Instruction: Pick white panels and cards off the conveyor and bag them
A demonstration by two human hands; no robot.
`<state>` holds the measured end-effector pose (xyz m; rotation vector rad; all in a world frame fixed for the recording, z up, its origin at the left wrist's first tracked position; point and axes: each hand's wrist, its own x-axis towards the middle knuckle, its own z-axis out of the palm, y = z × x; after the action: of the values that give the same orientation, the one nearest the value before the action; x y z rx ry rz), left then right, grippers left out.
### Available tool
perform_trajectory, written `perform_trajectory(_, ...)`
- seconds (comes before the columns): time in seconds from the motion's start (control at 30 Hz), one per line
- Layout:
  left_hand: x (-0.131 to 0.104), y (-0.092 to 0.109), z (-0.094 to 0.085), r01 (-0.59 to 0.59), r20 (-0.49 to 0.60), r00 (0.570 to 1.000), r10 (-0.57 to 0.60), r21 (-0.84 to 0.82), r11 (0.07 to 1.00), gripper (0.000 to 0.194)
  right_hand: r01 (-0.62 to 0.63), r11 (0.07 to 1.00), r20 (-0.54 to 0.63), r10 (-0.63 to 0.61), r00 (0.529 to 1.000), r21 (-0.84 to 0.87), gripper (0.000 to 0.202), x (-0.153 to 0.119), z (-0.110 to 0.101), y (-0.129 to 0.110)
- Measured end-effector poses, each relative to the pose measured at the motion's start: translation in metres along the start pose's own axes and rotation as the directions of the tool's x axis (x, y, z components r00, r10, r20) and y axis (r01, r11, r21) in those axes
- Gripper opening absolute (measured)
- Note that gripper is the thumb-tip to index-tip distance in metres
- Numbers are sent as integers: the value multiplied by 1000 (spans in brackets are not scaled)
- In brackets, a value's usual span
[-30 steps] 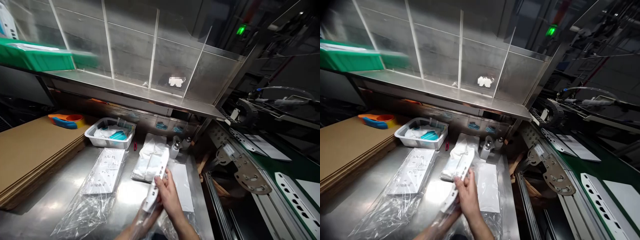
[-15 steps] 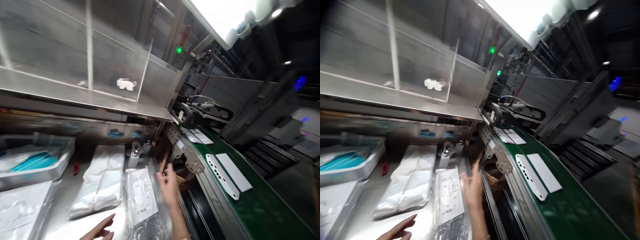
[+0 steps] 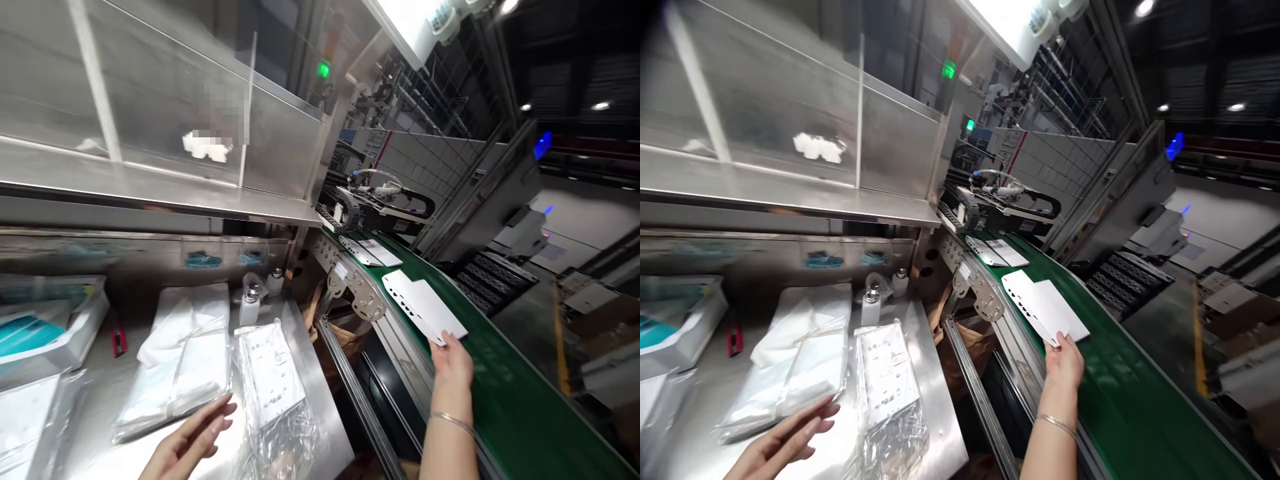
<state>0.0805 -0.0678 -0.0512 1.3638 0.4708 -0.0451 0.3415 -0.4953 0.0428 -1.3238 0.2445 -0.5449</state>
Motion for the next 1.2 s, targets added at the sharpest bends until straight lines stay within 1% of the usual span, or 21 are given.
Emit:
perform_trajectory(0.07, -3, 12, -8, -10, -91, 996, -6, -169, 986, 58, -45, 999, 186, 40, 982, 23, 37, -19, 29, -11)
perform_trajectory(0.1, -5, 19, -11, -28, -129, 992, -6, -263, 964, 58, -79, 997, 325, 70, 943, 14, 41, -33, 49, -16)
perform_trajectory(0.17, -9, 35, -13, -45, -127, 992, -10, -419, 907, 60, -131, 990, 611, 136, 780, -54, 45, -71, 99, -21)
perform_trajectory(0.2, -11, 43, -11, -35, -69, 998, 3, -466, 884, 63, -142, 985, 709, 169, 685, -97, 42, -94, 126, -21)
perform_trajectory(0.27, -17, 54, -2, 13, 72, 997, 29, -522, 853, 64, -163, 963, 850, 266, 455, -214, 40, -145, 180, -15)
perform_trajectory(0.3, -20, 57, 4, 24, 103, 994, 39, -546, 837, 61, -172, 956, 882, 288, 374, -239, 41, -169, 203, -9)
perform_trajectory(0.37, -28, 58, 13, -1, 53, 998, 42, -616, 788, 55, -187, 948, 918, 301, 259, -258, 46, -210, 236, 3)
perform_trajectory(0.4, -32, 56, 16, -34, -6, 999, 40, -659, 752, 53, -193, 951, 927, 286, 241, -243, 50, -225, 245, 10)
perform_trajectory(0.47, -39, 52, 15, -103, -107, 994, 35, -738, 667, 54, -151, 965, 930, 249, 272, -214, 58, -247, 249, 23)
perform_trajectory(0.5, -43, 50, 12, -116, -122, 992, 34, -771, 626, 54, -83, 973, 928, 232, 292, -217, 59, -254, 245, 28)
perform_trajectory(0.53, -45, 49, 8, -115, -119, 992, 34, -798, 592, 55, 24, 971, 933, 221, 284, -237, 55, -261, 238, 33)
perform_trajectory(0.57, -48, 47, 4, -104, -103, 994, 32, -819, 564, 56, 170, 949, 942, 218, 255, -265, 49, -267, 230, 37)
perform_trajectory(0.63, -52, 46, -2, -76, -70, 997, 32, -851, 520, 59, 504, 819, 961, 231, 150, -275, 39, -280, 211, 42)
perform_trajectory(0.7, -54, 46, -5, -61, -47, 998, 40, -870, 488, 61, 703, 677, 974, 189, 121, -219, 41, -292, 196, 45)
perform_trajectory(0.77, -55, 48, -4, -48, -25, 998, 56, -884, 465, 61, 735, 659, 987, 106, 123, -162, 41, -297, 186, 48)
perform_trajectory(0.83, -56, 49, -3, -28, 9, 997, 78, -893, 450, 61, 684, 718, 991, 62, 116, -125, 41, -292, 181, 53)
perform_trajectory(0.9, -56, 51, -3, -11, 35, 995, 97, -899, 439, 62, 649, 744, 983, 61, 171, -159, 40, -273, 177, 61)
perform_trajectory(0.97, -56, 51, -5, -10, 40, 993, 108, -904, 428, 63, 644, 724, 958, 82, 274, -246, 38, -245, 172, 72)
perform_trajectory(1.1, -55, 51, -14, -31, 22, 992, 127, -915, 403, 64, 679, 571, 878, 179, 444, -461, 34, -177, 156, 104)
perform_trajectory(1.13, -54, 50, -16, -28, 27, 991, 132, -917, 397, 64, 687, 519, 856, 215, 470, -508, 33, -162, 151, 113)
perform_trajectory(1.2, -52, 50, -19, -21, 36, 990, 138, -921, 390, 65, 718, 445, 845, 268, 464, -535, 29, -137, 140, 134)
